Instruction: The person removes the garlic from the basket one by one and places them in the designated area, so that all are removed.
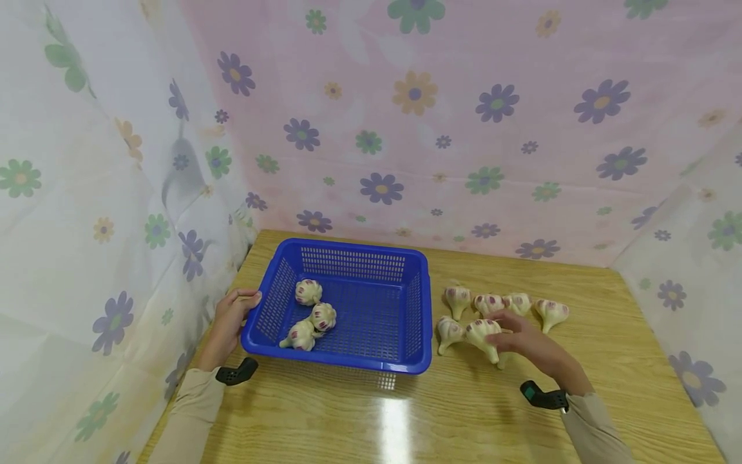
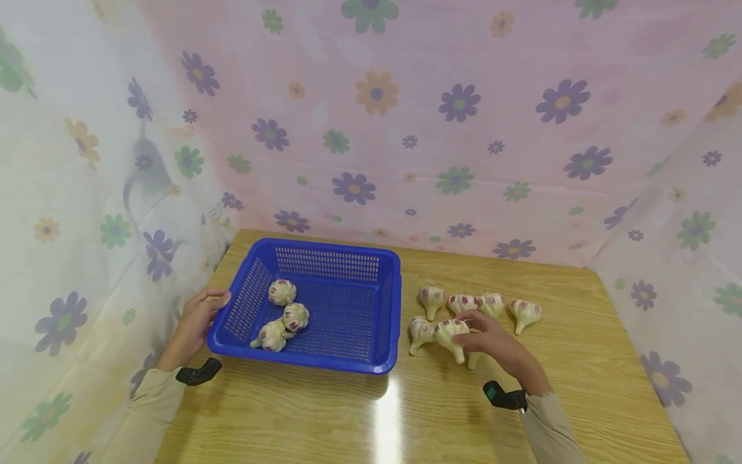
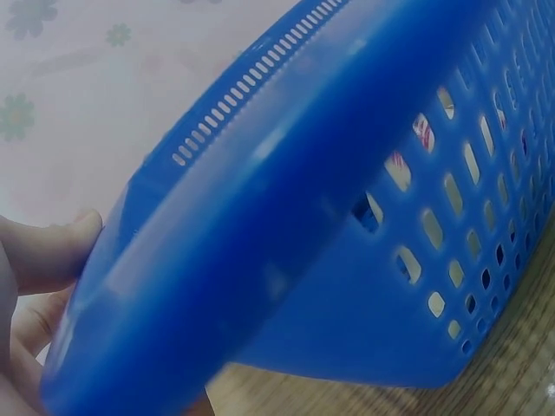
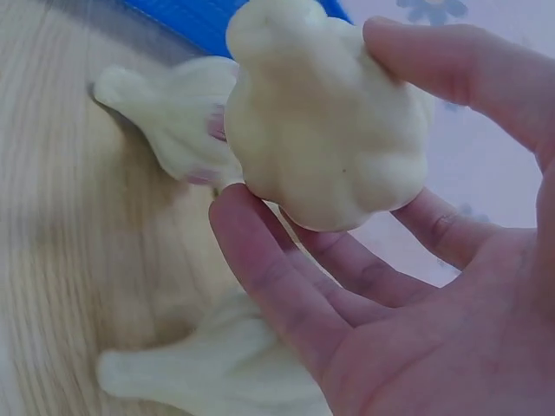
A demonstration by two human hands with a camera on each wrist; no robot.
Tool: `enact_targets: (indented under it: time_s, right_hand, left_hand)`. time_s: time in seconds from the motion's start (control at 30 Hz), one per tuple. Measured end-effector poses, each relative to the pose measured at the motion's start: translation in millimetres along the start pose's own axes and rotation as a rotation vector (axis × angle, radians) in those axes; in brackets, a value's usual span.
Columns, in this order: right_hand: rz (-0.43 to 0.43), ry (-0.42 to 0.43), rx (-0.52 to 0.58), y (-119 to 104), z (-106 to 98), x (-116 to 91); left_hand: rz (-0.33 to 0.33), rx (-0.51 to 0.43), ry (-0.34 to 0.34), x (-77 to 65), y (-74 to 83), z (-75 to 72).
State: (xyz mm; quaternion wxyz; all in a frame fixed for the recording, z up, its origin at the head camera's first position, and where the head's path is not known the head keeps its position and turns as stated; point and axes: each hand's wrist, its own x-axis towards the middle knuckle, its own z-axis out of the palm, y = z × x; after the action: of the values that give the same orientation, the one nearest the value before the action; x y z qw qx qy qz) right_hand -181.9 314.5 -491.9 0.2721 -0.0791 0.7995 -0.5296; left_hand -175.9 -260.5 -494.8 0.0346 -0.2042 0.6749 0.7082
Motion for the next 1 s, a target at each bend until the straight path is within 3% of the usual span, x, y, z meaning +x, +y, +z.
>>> enact_targets:
  time_s: [0.2, 0.5, 1.0]
  right_hand:
    - [-0.029, 0.053, 0.015, 3, -17, -13]
    - [-0.051, 0.115, 0.043, 9, -40, -33]
    - [0.042, 0.186, 0.099, 45, -70, -57]
  left_hand:
    - [0.018, 0.0, 0.009, -0.1, -0.6, 1.3]
    - [-0.023, 0.021, -0.001, 0.6, -0.2, 0.4]
    - [-0.039, 0.023, 0.006, 1.9, -0.1, 0.8]
